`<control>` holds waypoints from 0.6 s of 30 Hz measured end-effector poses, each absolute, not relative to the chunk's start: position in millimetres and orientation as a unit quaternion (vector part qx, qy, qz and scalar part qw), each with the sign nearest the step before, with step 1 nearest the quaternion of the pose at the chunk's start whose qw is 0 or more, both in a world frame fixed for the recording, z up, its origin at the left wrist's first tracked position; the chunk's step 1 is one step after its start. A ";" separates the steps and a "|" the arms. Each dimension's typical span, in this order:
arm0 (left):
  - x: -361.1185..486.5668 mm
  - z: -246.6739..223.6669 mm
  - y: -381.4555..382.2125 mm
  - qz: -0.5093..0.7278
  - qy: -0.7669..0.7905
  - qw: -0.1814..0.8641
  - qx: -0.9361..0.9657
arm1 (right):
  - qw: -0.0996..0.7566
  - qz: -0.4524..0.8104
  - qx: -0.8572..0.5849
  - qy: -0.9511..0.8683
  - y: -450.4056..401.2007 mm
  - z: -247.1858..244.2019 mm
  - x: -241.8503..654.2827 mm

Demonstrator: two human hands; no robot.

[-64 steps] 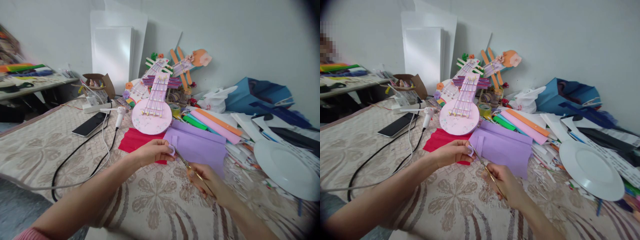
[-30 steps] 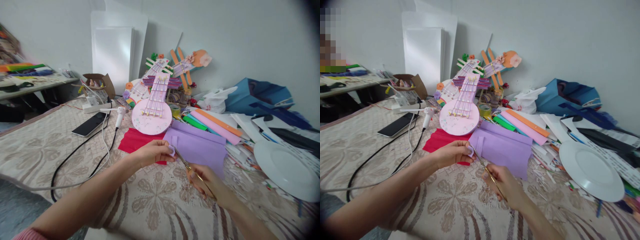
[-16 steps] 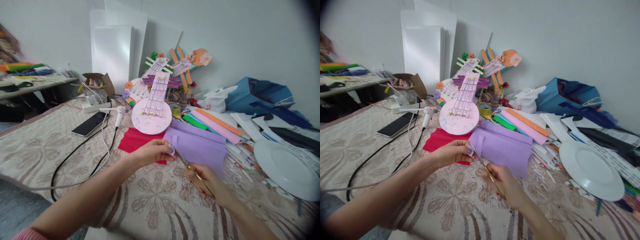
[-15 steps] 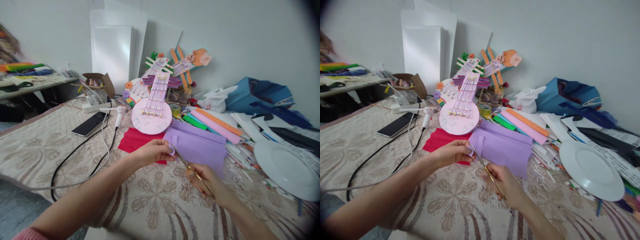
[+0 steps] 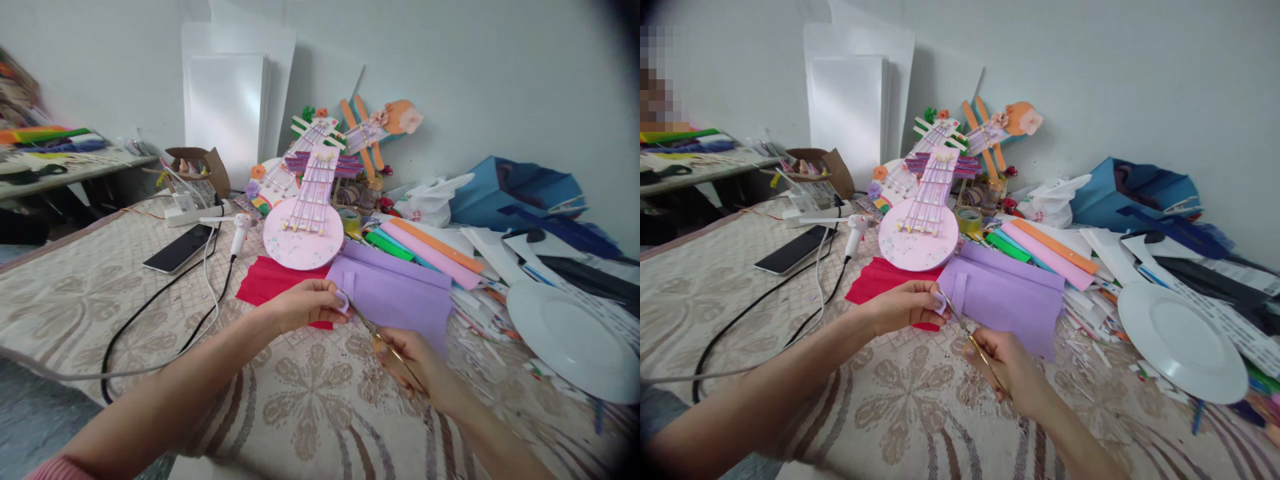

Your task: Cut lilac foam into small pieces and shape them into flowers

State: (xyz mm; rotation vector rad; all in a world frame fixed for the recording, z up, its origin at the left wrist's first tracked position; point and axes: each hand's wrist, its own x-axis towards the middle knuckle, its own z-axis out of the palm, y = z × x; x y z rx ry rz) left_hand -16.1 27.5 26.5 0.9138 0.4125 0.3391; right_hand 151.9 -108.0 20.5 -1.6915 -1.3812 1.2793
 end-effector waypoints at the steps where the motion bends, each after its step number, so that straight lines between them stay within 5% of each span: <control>1: -16.3 26.8 27.7 0.161 0.197 0.863 0.437 | 0.300 0.484 -0.638 -0.519 -107.8 21.5 151.5; 18: -7.7 28.4 10.8 0.306 0.243 0.831 0.396 | 0.379 0.479 -0.603 -0.513 -107.5 14.9 128.3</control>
